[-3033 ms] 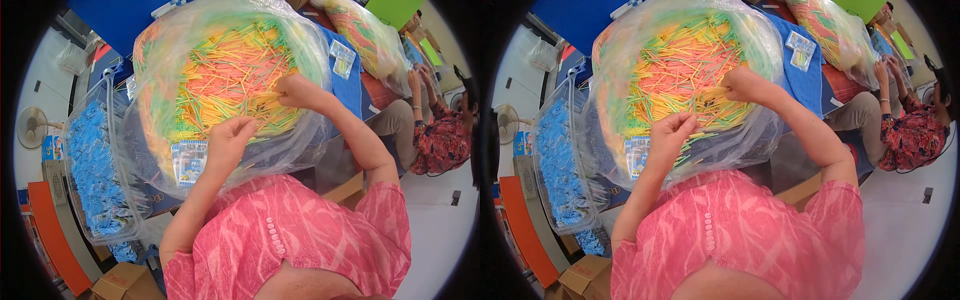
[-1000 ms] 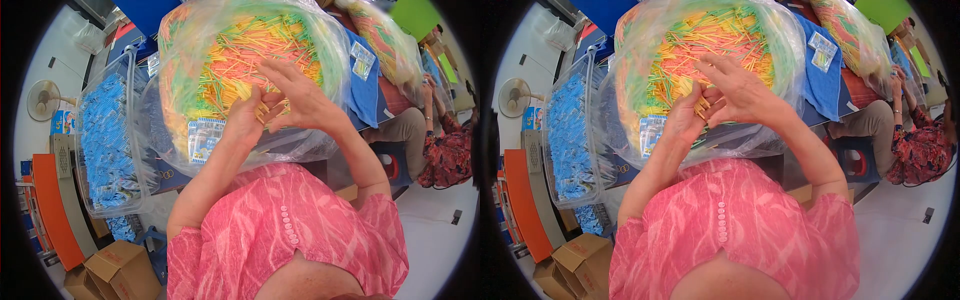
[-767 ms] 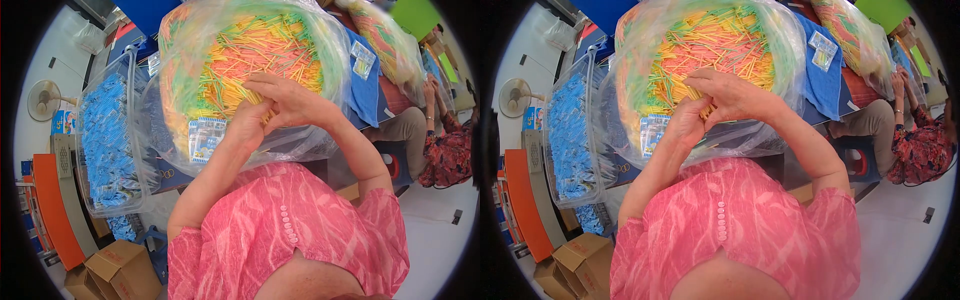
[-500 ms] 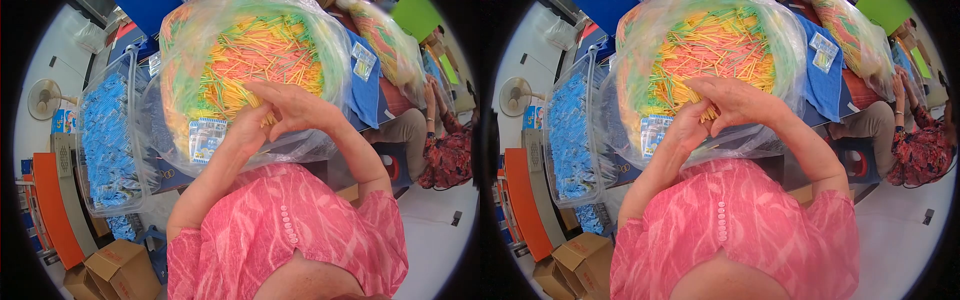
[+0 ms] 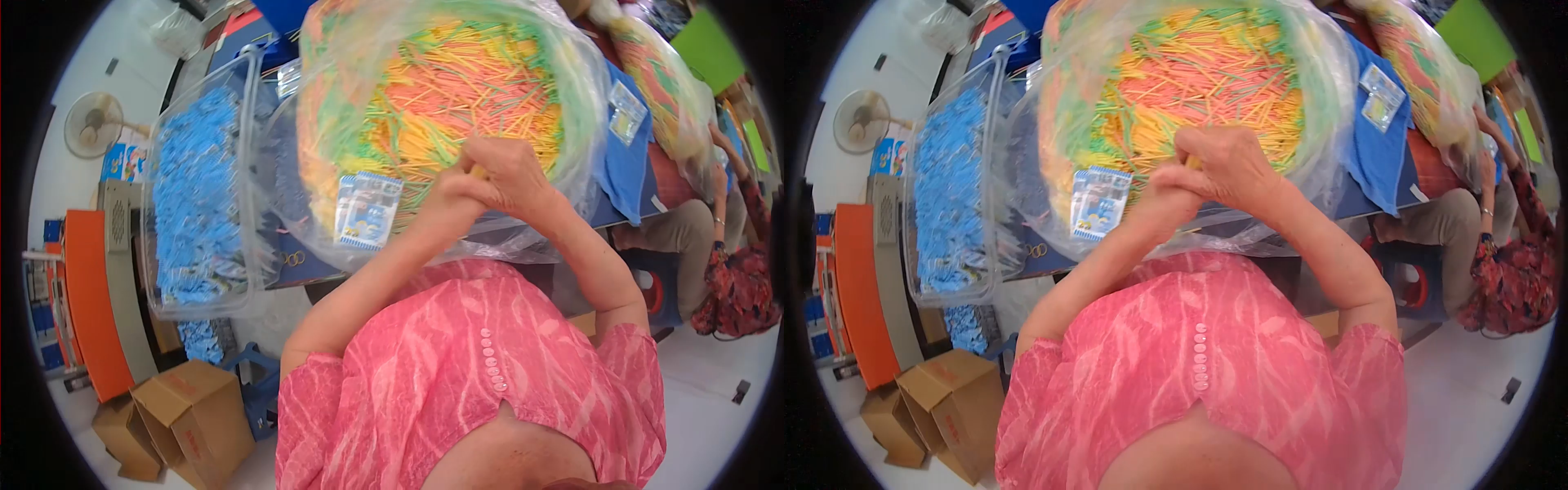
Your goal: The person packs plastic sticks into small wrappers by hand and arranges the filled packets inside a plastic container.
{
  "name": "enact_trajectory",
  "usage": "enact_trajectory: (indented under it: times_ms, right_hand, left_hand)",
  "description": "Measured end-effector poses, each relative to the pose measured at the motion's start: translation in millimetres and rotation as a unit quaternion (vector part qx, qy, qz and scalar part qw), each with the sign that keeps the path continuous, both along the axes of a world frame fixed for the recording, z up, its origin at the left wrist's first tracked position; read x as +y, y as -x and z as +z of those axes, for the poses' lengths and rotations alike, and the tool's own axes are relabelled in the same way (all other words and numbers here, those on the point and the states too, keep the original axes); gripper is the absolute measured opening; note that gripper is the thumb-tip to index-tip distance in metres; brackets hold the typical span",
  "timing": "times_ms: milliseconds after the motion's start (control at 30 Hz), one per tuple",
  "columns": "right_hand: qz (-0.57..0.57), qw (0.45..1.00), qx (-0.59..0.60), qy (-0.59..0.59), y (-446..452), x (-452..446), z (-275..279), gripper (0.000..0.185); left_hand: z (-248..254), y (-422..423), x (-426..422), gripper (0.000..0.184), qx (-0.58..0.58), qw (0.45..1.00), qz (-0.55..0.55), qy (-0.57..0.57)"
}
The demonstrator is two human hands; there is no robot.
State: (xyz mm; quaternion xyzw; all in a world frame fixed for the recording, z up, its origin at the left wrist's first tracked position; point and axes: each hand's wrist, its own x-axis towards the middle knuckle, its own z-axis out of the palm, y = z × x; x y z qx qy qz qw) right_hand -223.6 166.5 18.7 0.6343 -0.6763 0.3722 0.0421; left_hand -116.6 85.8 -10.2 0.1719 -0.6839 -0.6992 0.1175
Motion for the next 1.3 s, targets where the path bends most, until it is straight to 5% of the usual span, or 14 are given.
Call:
enact_trajectory:
  times_ms: [67, 100, 200, 267, 367, 600, 767, 867, 1000, 1067, 1200, 1267, 1300]
  right_hand:
    - [0.007, 0.993, -0.116, 0.018, -13.4, -5.1, -10.3, 0.027]
    - [0.0, 0.973, -0.227, 0.03, -17.2, -6.3, -14.5, 0.027]
    - [-0.058, 0.972, -0.226, 0.013, -12.7, -3.1, -20.9, 0.026]
    - [-0.068, 0.972, -0.227, 0.008, -8.1, -0.2, -28.7, 0.027]
    - [-0.064, 0.982, -0.18, -0.002, -8.3, 3.5, -44.6, 0.029]
    - [-0.025, 0.997, -0.067, 0.017, -11.3, -2.1, -40.5, 0.032]
    - [0.019, 0.988, -0.154, -0.013, -18.6, -11.5, -30.6, 0.032]
    - [0.039, 0.982, -0.179, -0.05, -20.5, -17.4, -33.7, 0.029]
    - [0.047, 0.984, -0.151, -0.077, -20.4, -24.1, -38.9, 0.031]
    - [0.049, 0.983, -0.156, -0.084, -19.6, -27.2, -34.8, 0.031]
    - [0.128, 0.949, -0.255, -0.132, -16.4, -39.1, -9.8, 0.037]
    - [0.156, 0.942, -0.263, -0.137, -17.3, -44.3, 4.3, 0.037]
    - [0.187, 0.933, -0.272, -0.141, -18.4, -45.4, 8.0, 0.037]
  left_hand:
    - [-4.6, -10.4, -5.2, 0.012, 0.082, 0.995, 0.02, 0.043]
    - [0.8, -18.6, -8.0, 0.021, 0.023, 0.994, 0.009, 0.102]
    - [10.4, -47.9, -20.5, 0.042, -0.098, 0.972, -0.014, 0.214]
    - [12.6, -75.7, -40.0, 0.049, -0.052, 0.834, 0.125, 0.534]
    - [-0.3, -103.6, -69.6, 0.054, -0.139, 0.772, 0.169, 0.597]
    - [-10.9, -116.5, -84.3, 0.044, -0.179, 0.851, 0.211, 0.446]
    - [-7.3, -122.4, -93.9, 0.011, -0.047, 0.869, 0.217, 0.443]
    - [-3.4, -129.3, -100.3, 0.012, -0.111, 0.908, 0.22, 0.338]
    - [-7.4, -132.1, -109.7, 0.017, -0.133, 0.892, 0.221, 0.37]
    - [-2.6, -134.0, -111.7, 0.02, -0.072, 0.824, 0.205, 0.523]
    - [24.2, -122.9, -102.1, 0.02, 0.067, 0.79, 0.212, 0.571]
    - [37.2, -123.0, -90.3, 0.019, 0.004, 0.936, 0.102, 0.337]
    - [38.3, -120.9, -87.9, 0.019, 0.005, 0.937, 0.101, 0.336]
